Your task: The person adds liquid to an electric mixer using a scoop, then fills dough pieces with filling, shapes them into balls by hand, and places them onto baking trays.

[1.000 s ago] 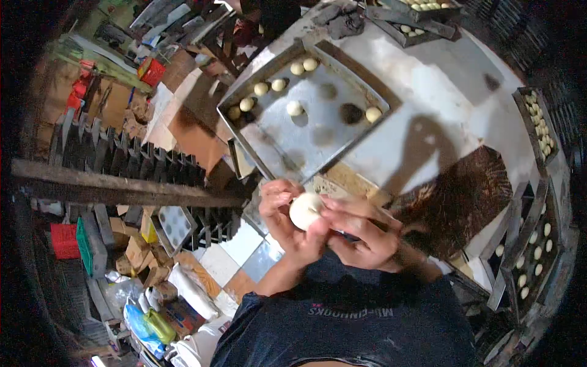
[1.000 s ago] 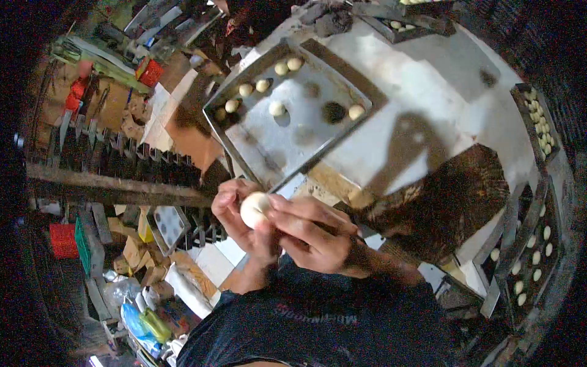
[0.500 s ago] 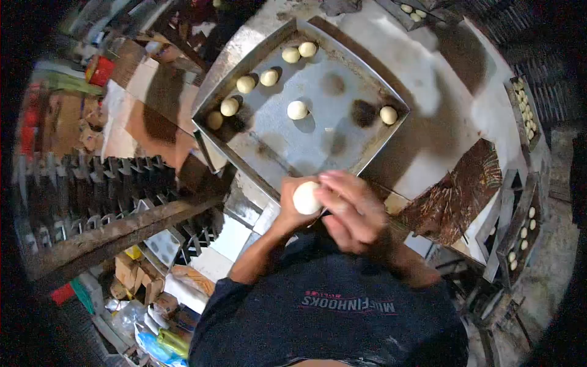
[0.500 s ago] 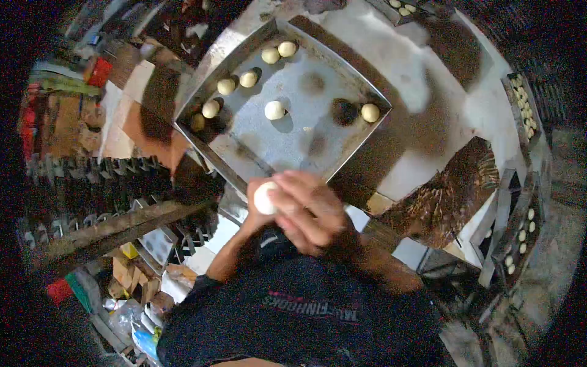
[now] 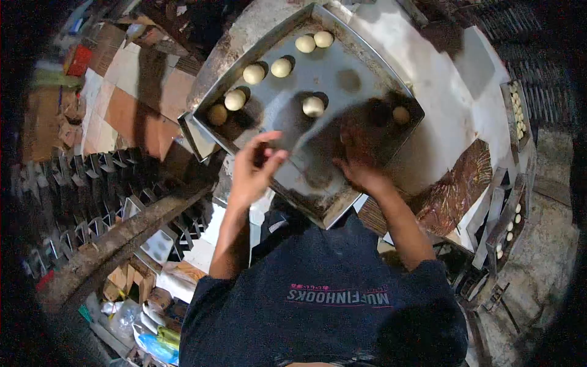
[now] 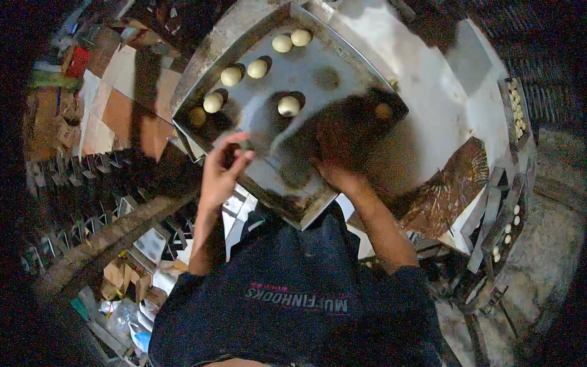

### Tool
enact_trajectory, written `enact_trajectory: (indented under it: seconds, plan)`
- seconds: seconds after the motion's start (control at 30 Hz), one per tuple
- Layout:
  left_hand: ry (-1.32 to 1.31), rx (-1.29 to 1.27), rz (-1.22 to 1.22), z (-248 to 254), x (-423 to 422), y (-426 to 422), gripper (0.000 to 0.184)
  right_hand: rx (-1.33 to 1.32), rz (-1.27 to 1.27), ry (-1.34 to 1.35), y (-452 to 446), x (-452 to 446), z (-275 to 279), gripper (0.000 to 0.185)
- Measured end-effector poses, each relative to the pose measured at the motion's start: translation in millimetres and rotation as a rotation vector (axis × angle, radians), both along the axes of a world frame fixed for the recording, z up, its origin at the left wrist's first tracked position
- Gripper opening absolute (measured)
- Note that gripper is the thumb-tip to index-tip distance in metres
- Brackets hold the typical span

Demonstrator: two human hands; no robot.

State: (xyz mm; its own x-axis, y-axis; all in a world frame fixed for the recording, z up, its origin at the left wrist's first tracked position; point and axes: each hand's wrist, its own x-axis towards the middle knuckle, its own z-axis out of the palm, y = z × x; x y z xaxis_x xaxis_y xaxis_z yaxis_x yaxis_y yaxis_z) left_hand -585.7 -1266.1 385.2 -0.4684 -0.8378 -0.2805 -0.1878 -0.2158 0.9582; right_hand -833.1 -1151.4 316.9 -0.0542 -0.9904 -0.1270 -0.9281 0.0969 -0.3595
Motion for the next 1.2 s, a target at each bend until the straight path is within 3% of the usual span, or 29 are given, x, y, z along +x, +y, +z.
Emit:
enact_trajectory:
  seconds: [0.07,0.1,0.2,0.27,0.3,0.33,0.37,0.4,0.43,0.47,0.5,0.57,0.6,0.63,0.7,0.73,0.83,0.87,0.93,0.97,1.0,1.07,1.1,1.13,1.2]
  plan:
    - [-0.04,-0.165,0.119,-1,15,-21,0.03,0.095,-0.001,-0.006,-7,13,36,0.081]
    - [-0.069,-0.111,0.176,5,16,-28,0.025,0.068,-0.014,-0.009,-8,11,34,0.081]
    - [0.019,-0.449,0.088,2,-10,-44,0.02,-0.033,0.08,0.081,-6,5,30,0.08]
    - [-0.278,-0.622,-0.064,3,-34,-70,0.031,-0.208,-0.087,0.216,0,11,46,0.078]
    - [-0.335,-0.773,-0.113,-3,-47,-88,0.036,-0.42,-0.067,0.152,6,9,59,0.066]
    - [-0.755,-0.613,-0.241,6,-65,-106,0.03,-0.421,-0.076,0.151,16,9,74,0.066]
    - [-0.891,-0.852,-0.208,-15,-77,-122,0.036,-0.425,-0.074,-0.076,27,11,90,0.056]
    - [-0.953,-0.754,-0.125,-15,-96,-131,0.044,-0.433,-0.076,-0.298,39,11,101,0.047]
    - [-0.908,-0.968,-0.151,-46,-100,-150,0.046,-0.522,-0.101,-0.27,51,10,108,0.033]
    - [-1.038,-0.756,-0.25,-40,-114,-157,0.047,-0.541,-0.125,-0.25,66,5,110,0.033]
    - [-0.982,-0.861,-0.092,-49,-118,-149,0.049,-0.526,-0.144,-0.302,81,-1,111,0.032]
    - [-0.885,-1.378,-0.084,-87,-120,-156,0.043,-0.565,-0.185,-0.355,108,-17,117,0.028]
    - [-0.949,-1.268,-0.133,-74,-127,-136,0.04,-0.573,-0.234,-0.413,123,-28,114,0.03]
    - [-0.874,-1.33,-0.072,-43,-138,-93,0.031,-0.592,-0.298,-0.467,134,-40,112,0.027]
    - [-0.404,-1.079,-0.004,-13,-159,-14,0.019,-0.635,-0.369,-0.531,153,-60,105,0.024]
    - [-0.298,-0.904,-0.009,-13,-170,27,0.024,-0.589,-0.433,-0.641,160,-71,100,0.024]
    - [0.033,-0.413,-0.325,13,-207,145,0.07,-0.422,-0.439,-0.845,177,-103,87,0.028]
    - [-0.006,-0.493,-0.45,34,-221,177,0.084,-0.286,-0.386,-0.917,183,-111,84,0.031]
    - [0.071,-0.613,-0.466,54,-241,214,0.107,-0.396,-0.441,-1.339,193,-117,93,0.034]
    - [-0.011,-0.671,-0.418,70,-242,227,0.117,-0.472,-0.392,-1.226,203,-125,115,0.037]
    - [0.187,-0.383,-0.345,68,-240,239,0.103,-0.551,-0.337,-1.108,210,-132,129,0.04]
    - [0.378,-0.043,-0.31,51,-233,247,0.071,-0.695,-0.082,-0.789,223,-130,134,0.049]
    - [0.26,-0.031,-0.165,70,-233,261,0.042,-0.692,-0.048,-0.708,230,-123,145,0.058]
    - [0.261,-0.049,-0.152,70,-233,274,0.042,-0.67,-0.097,-0.749,241,-114,162,0.05]
    - [0.326,-0.301,0.106,67,-231,297,0.035,-0.88,-0.149,-0.709,249,-110,159,0.035]
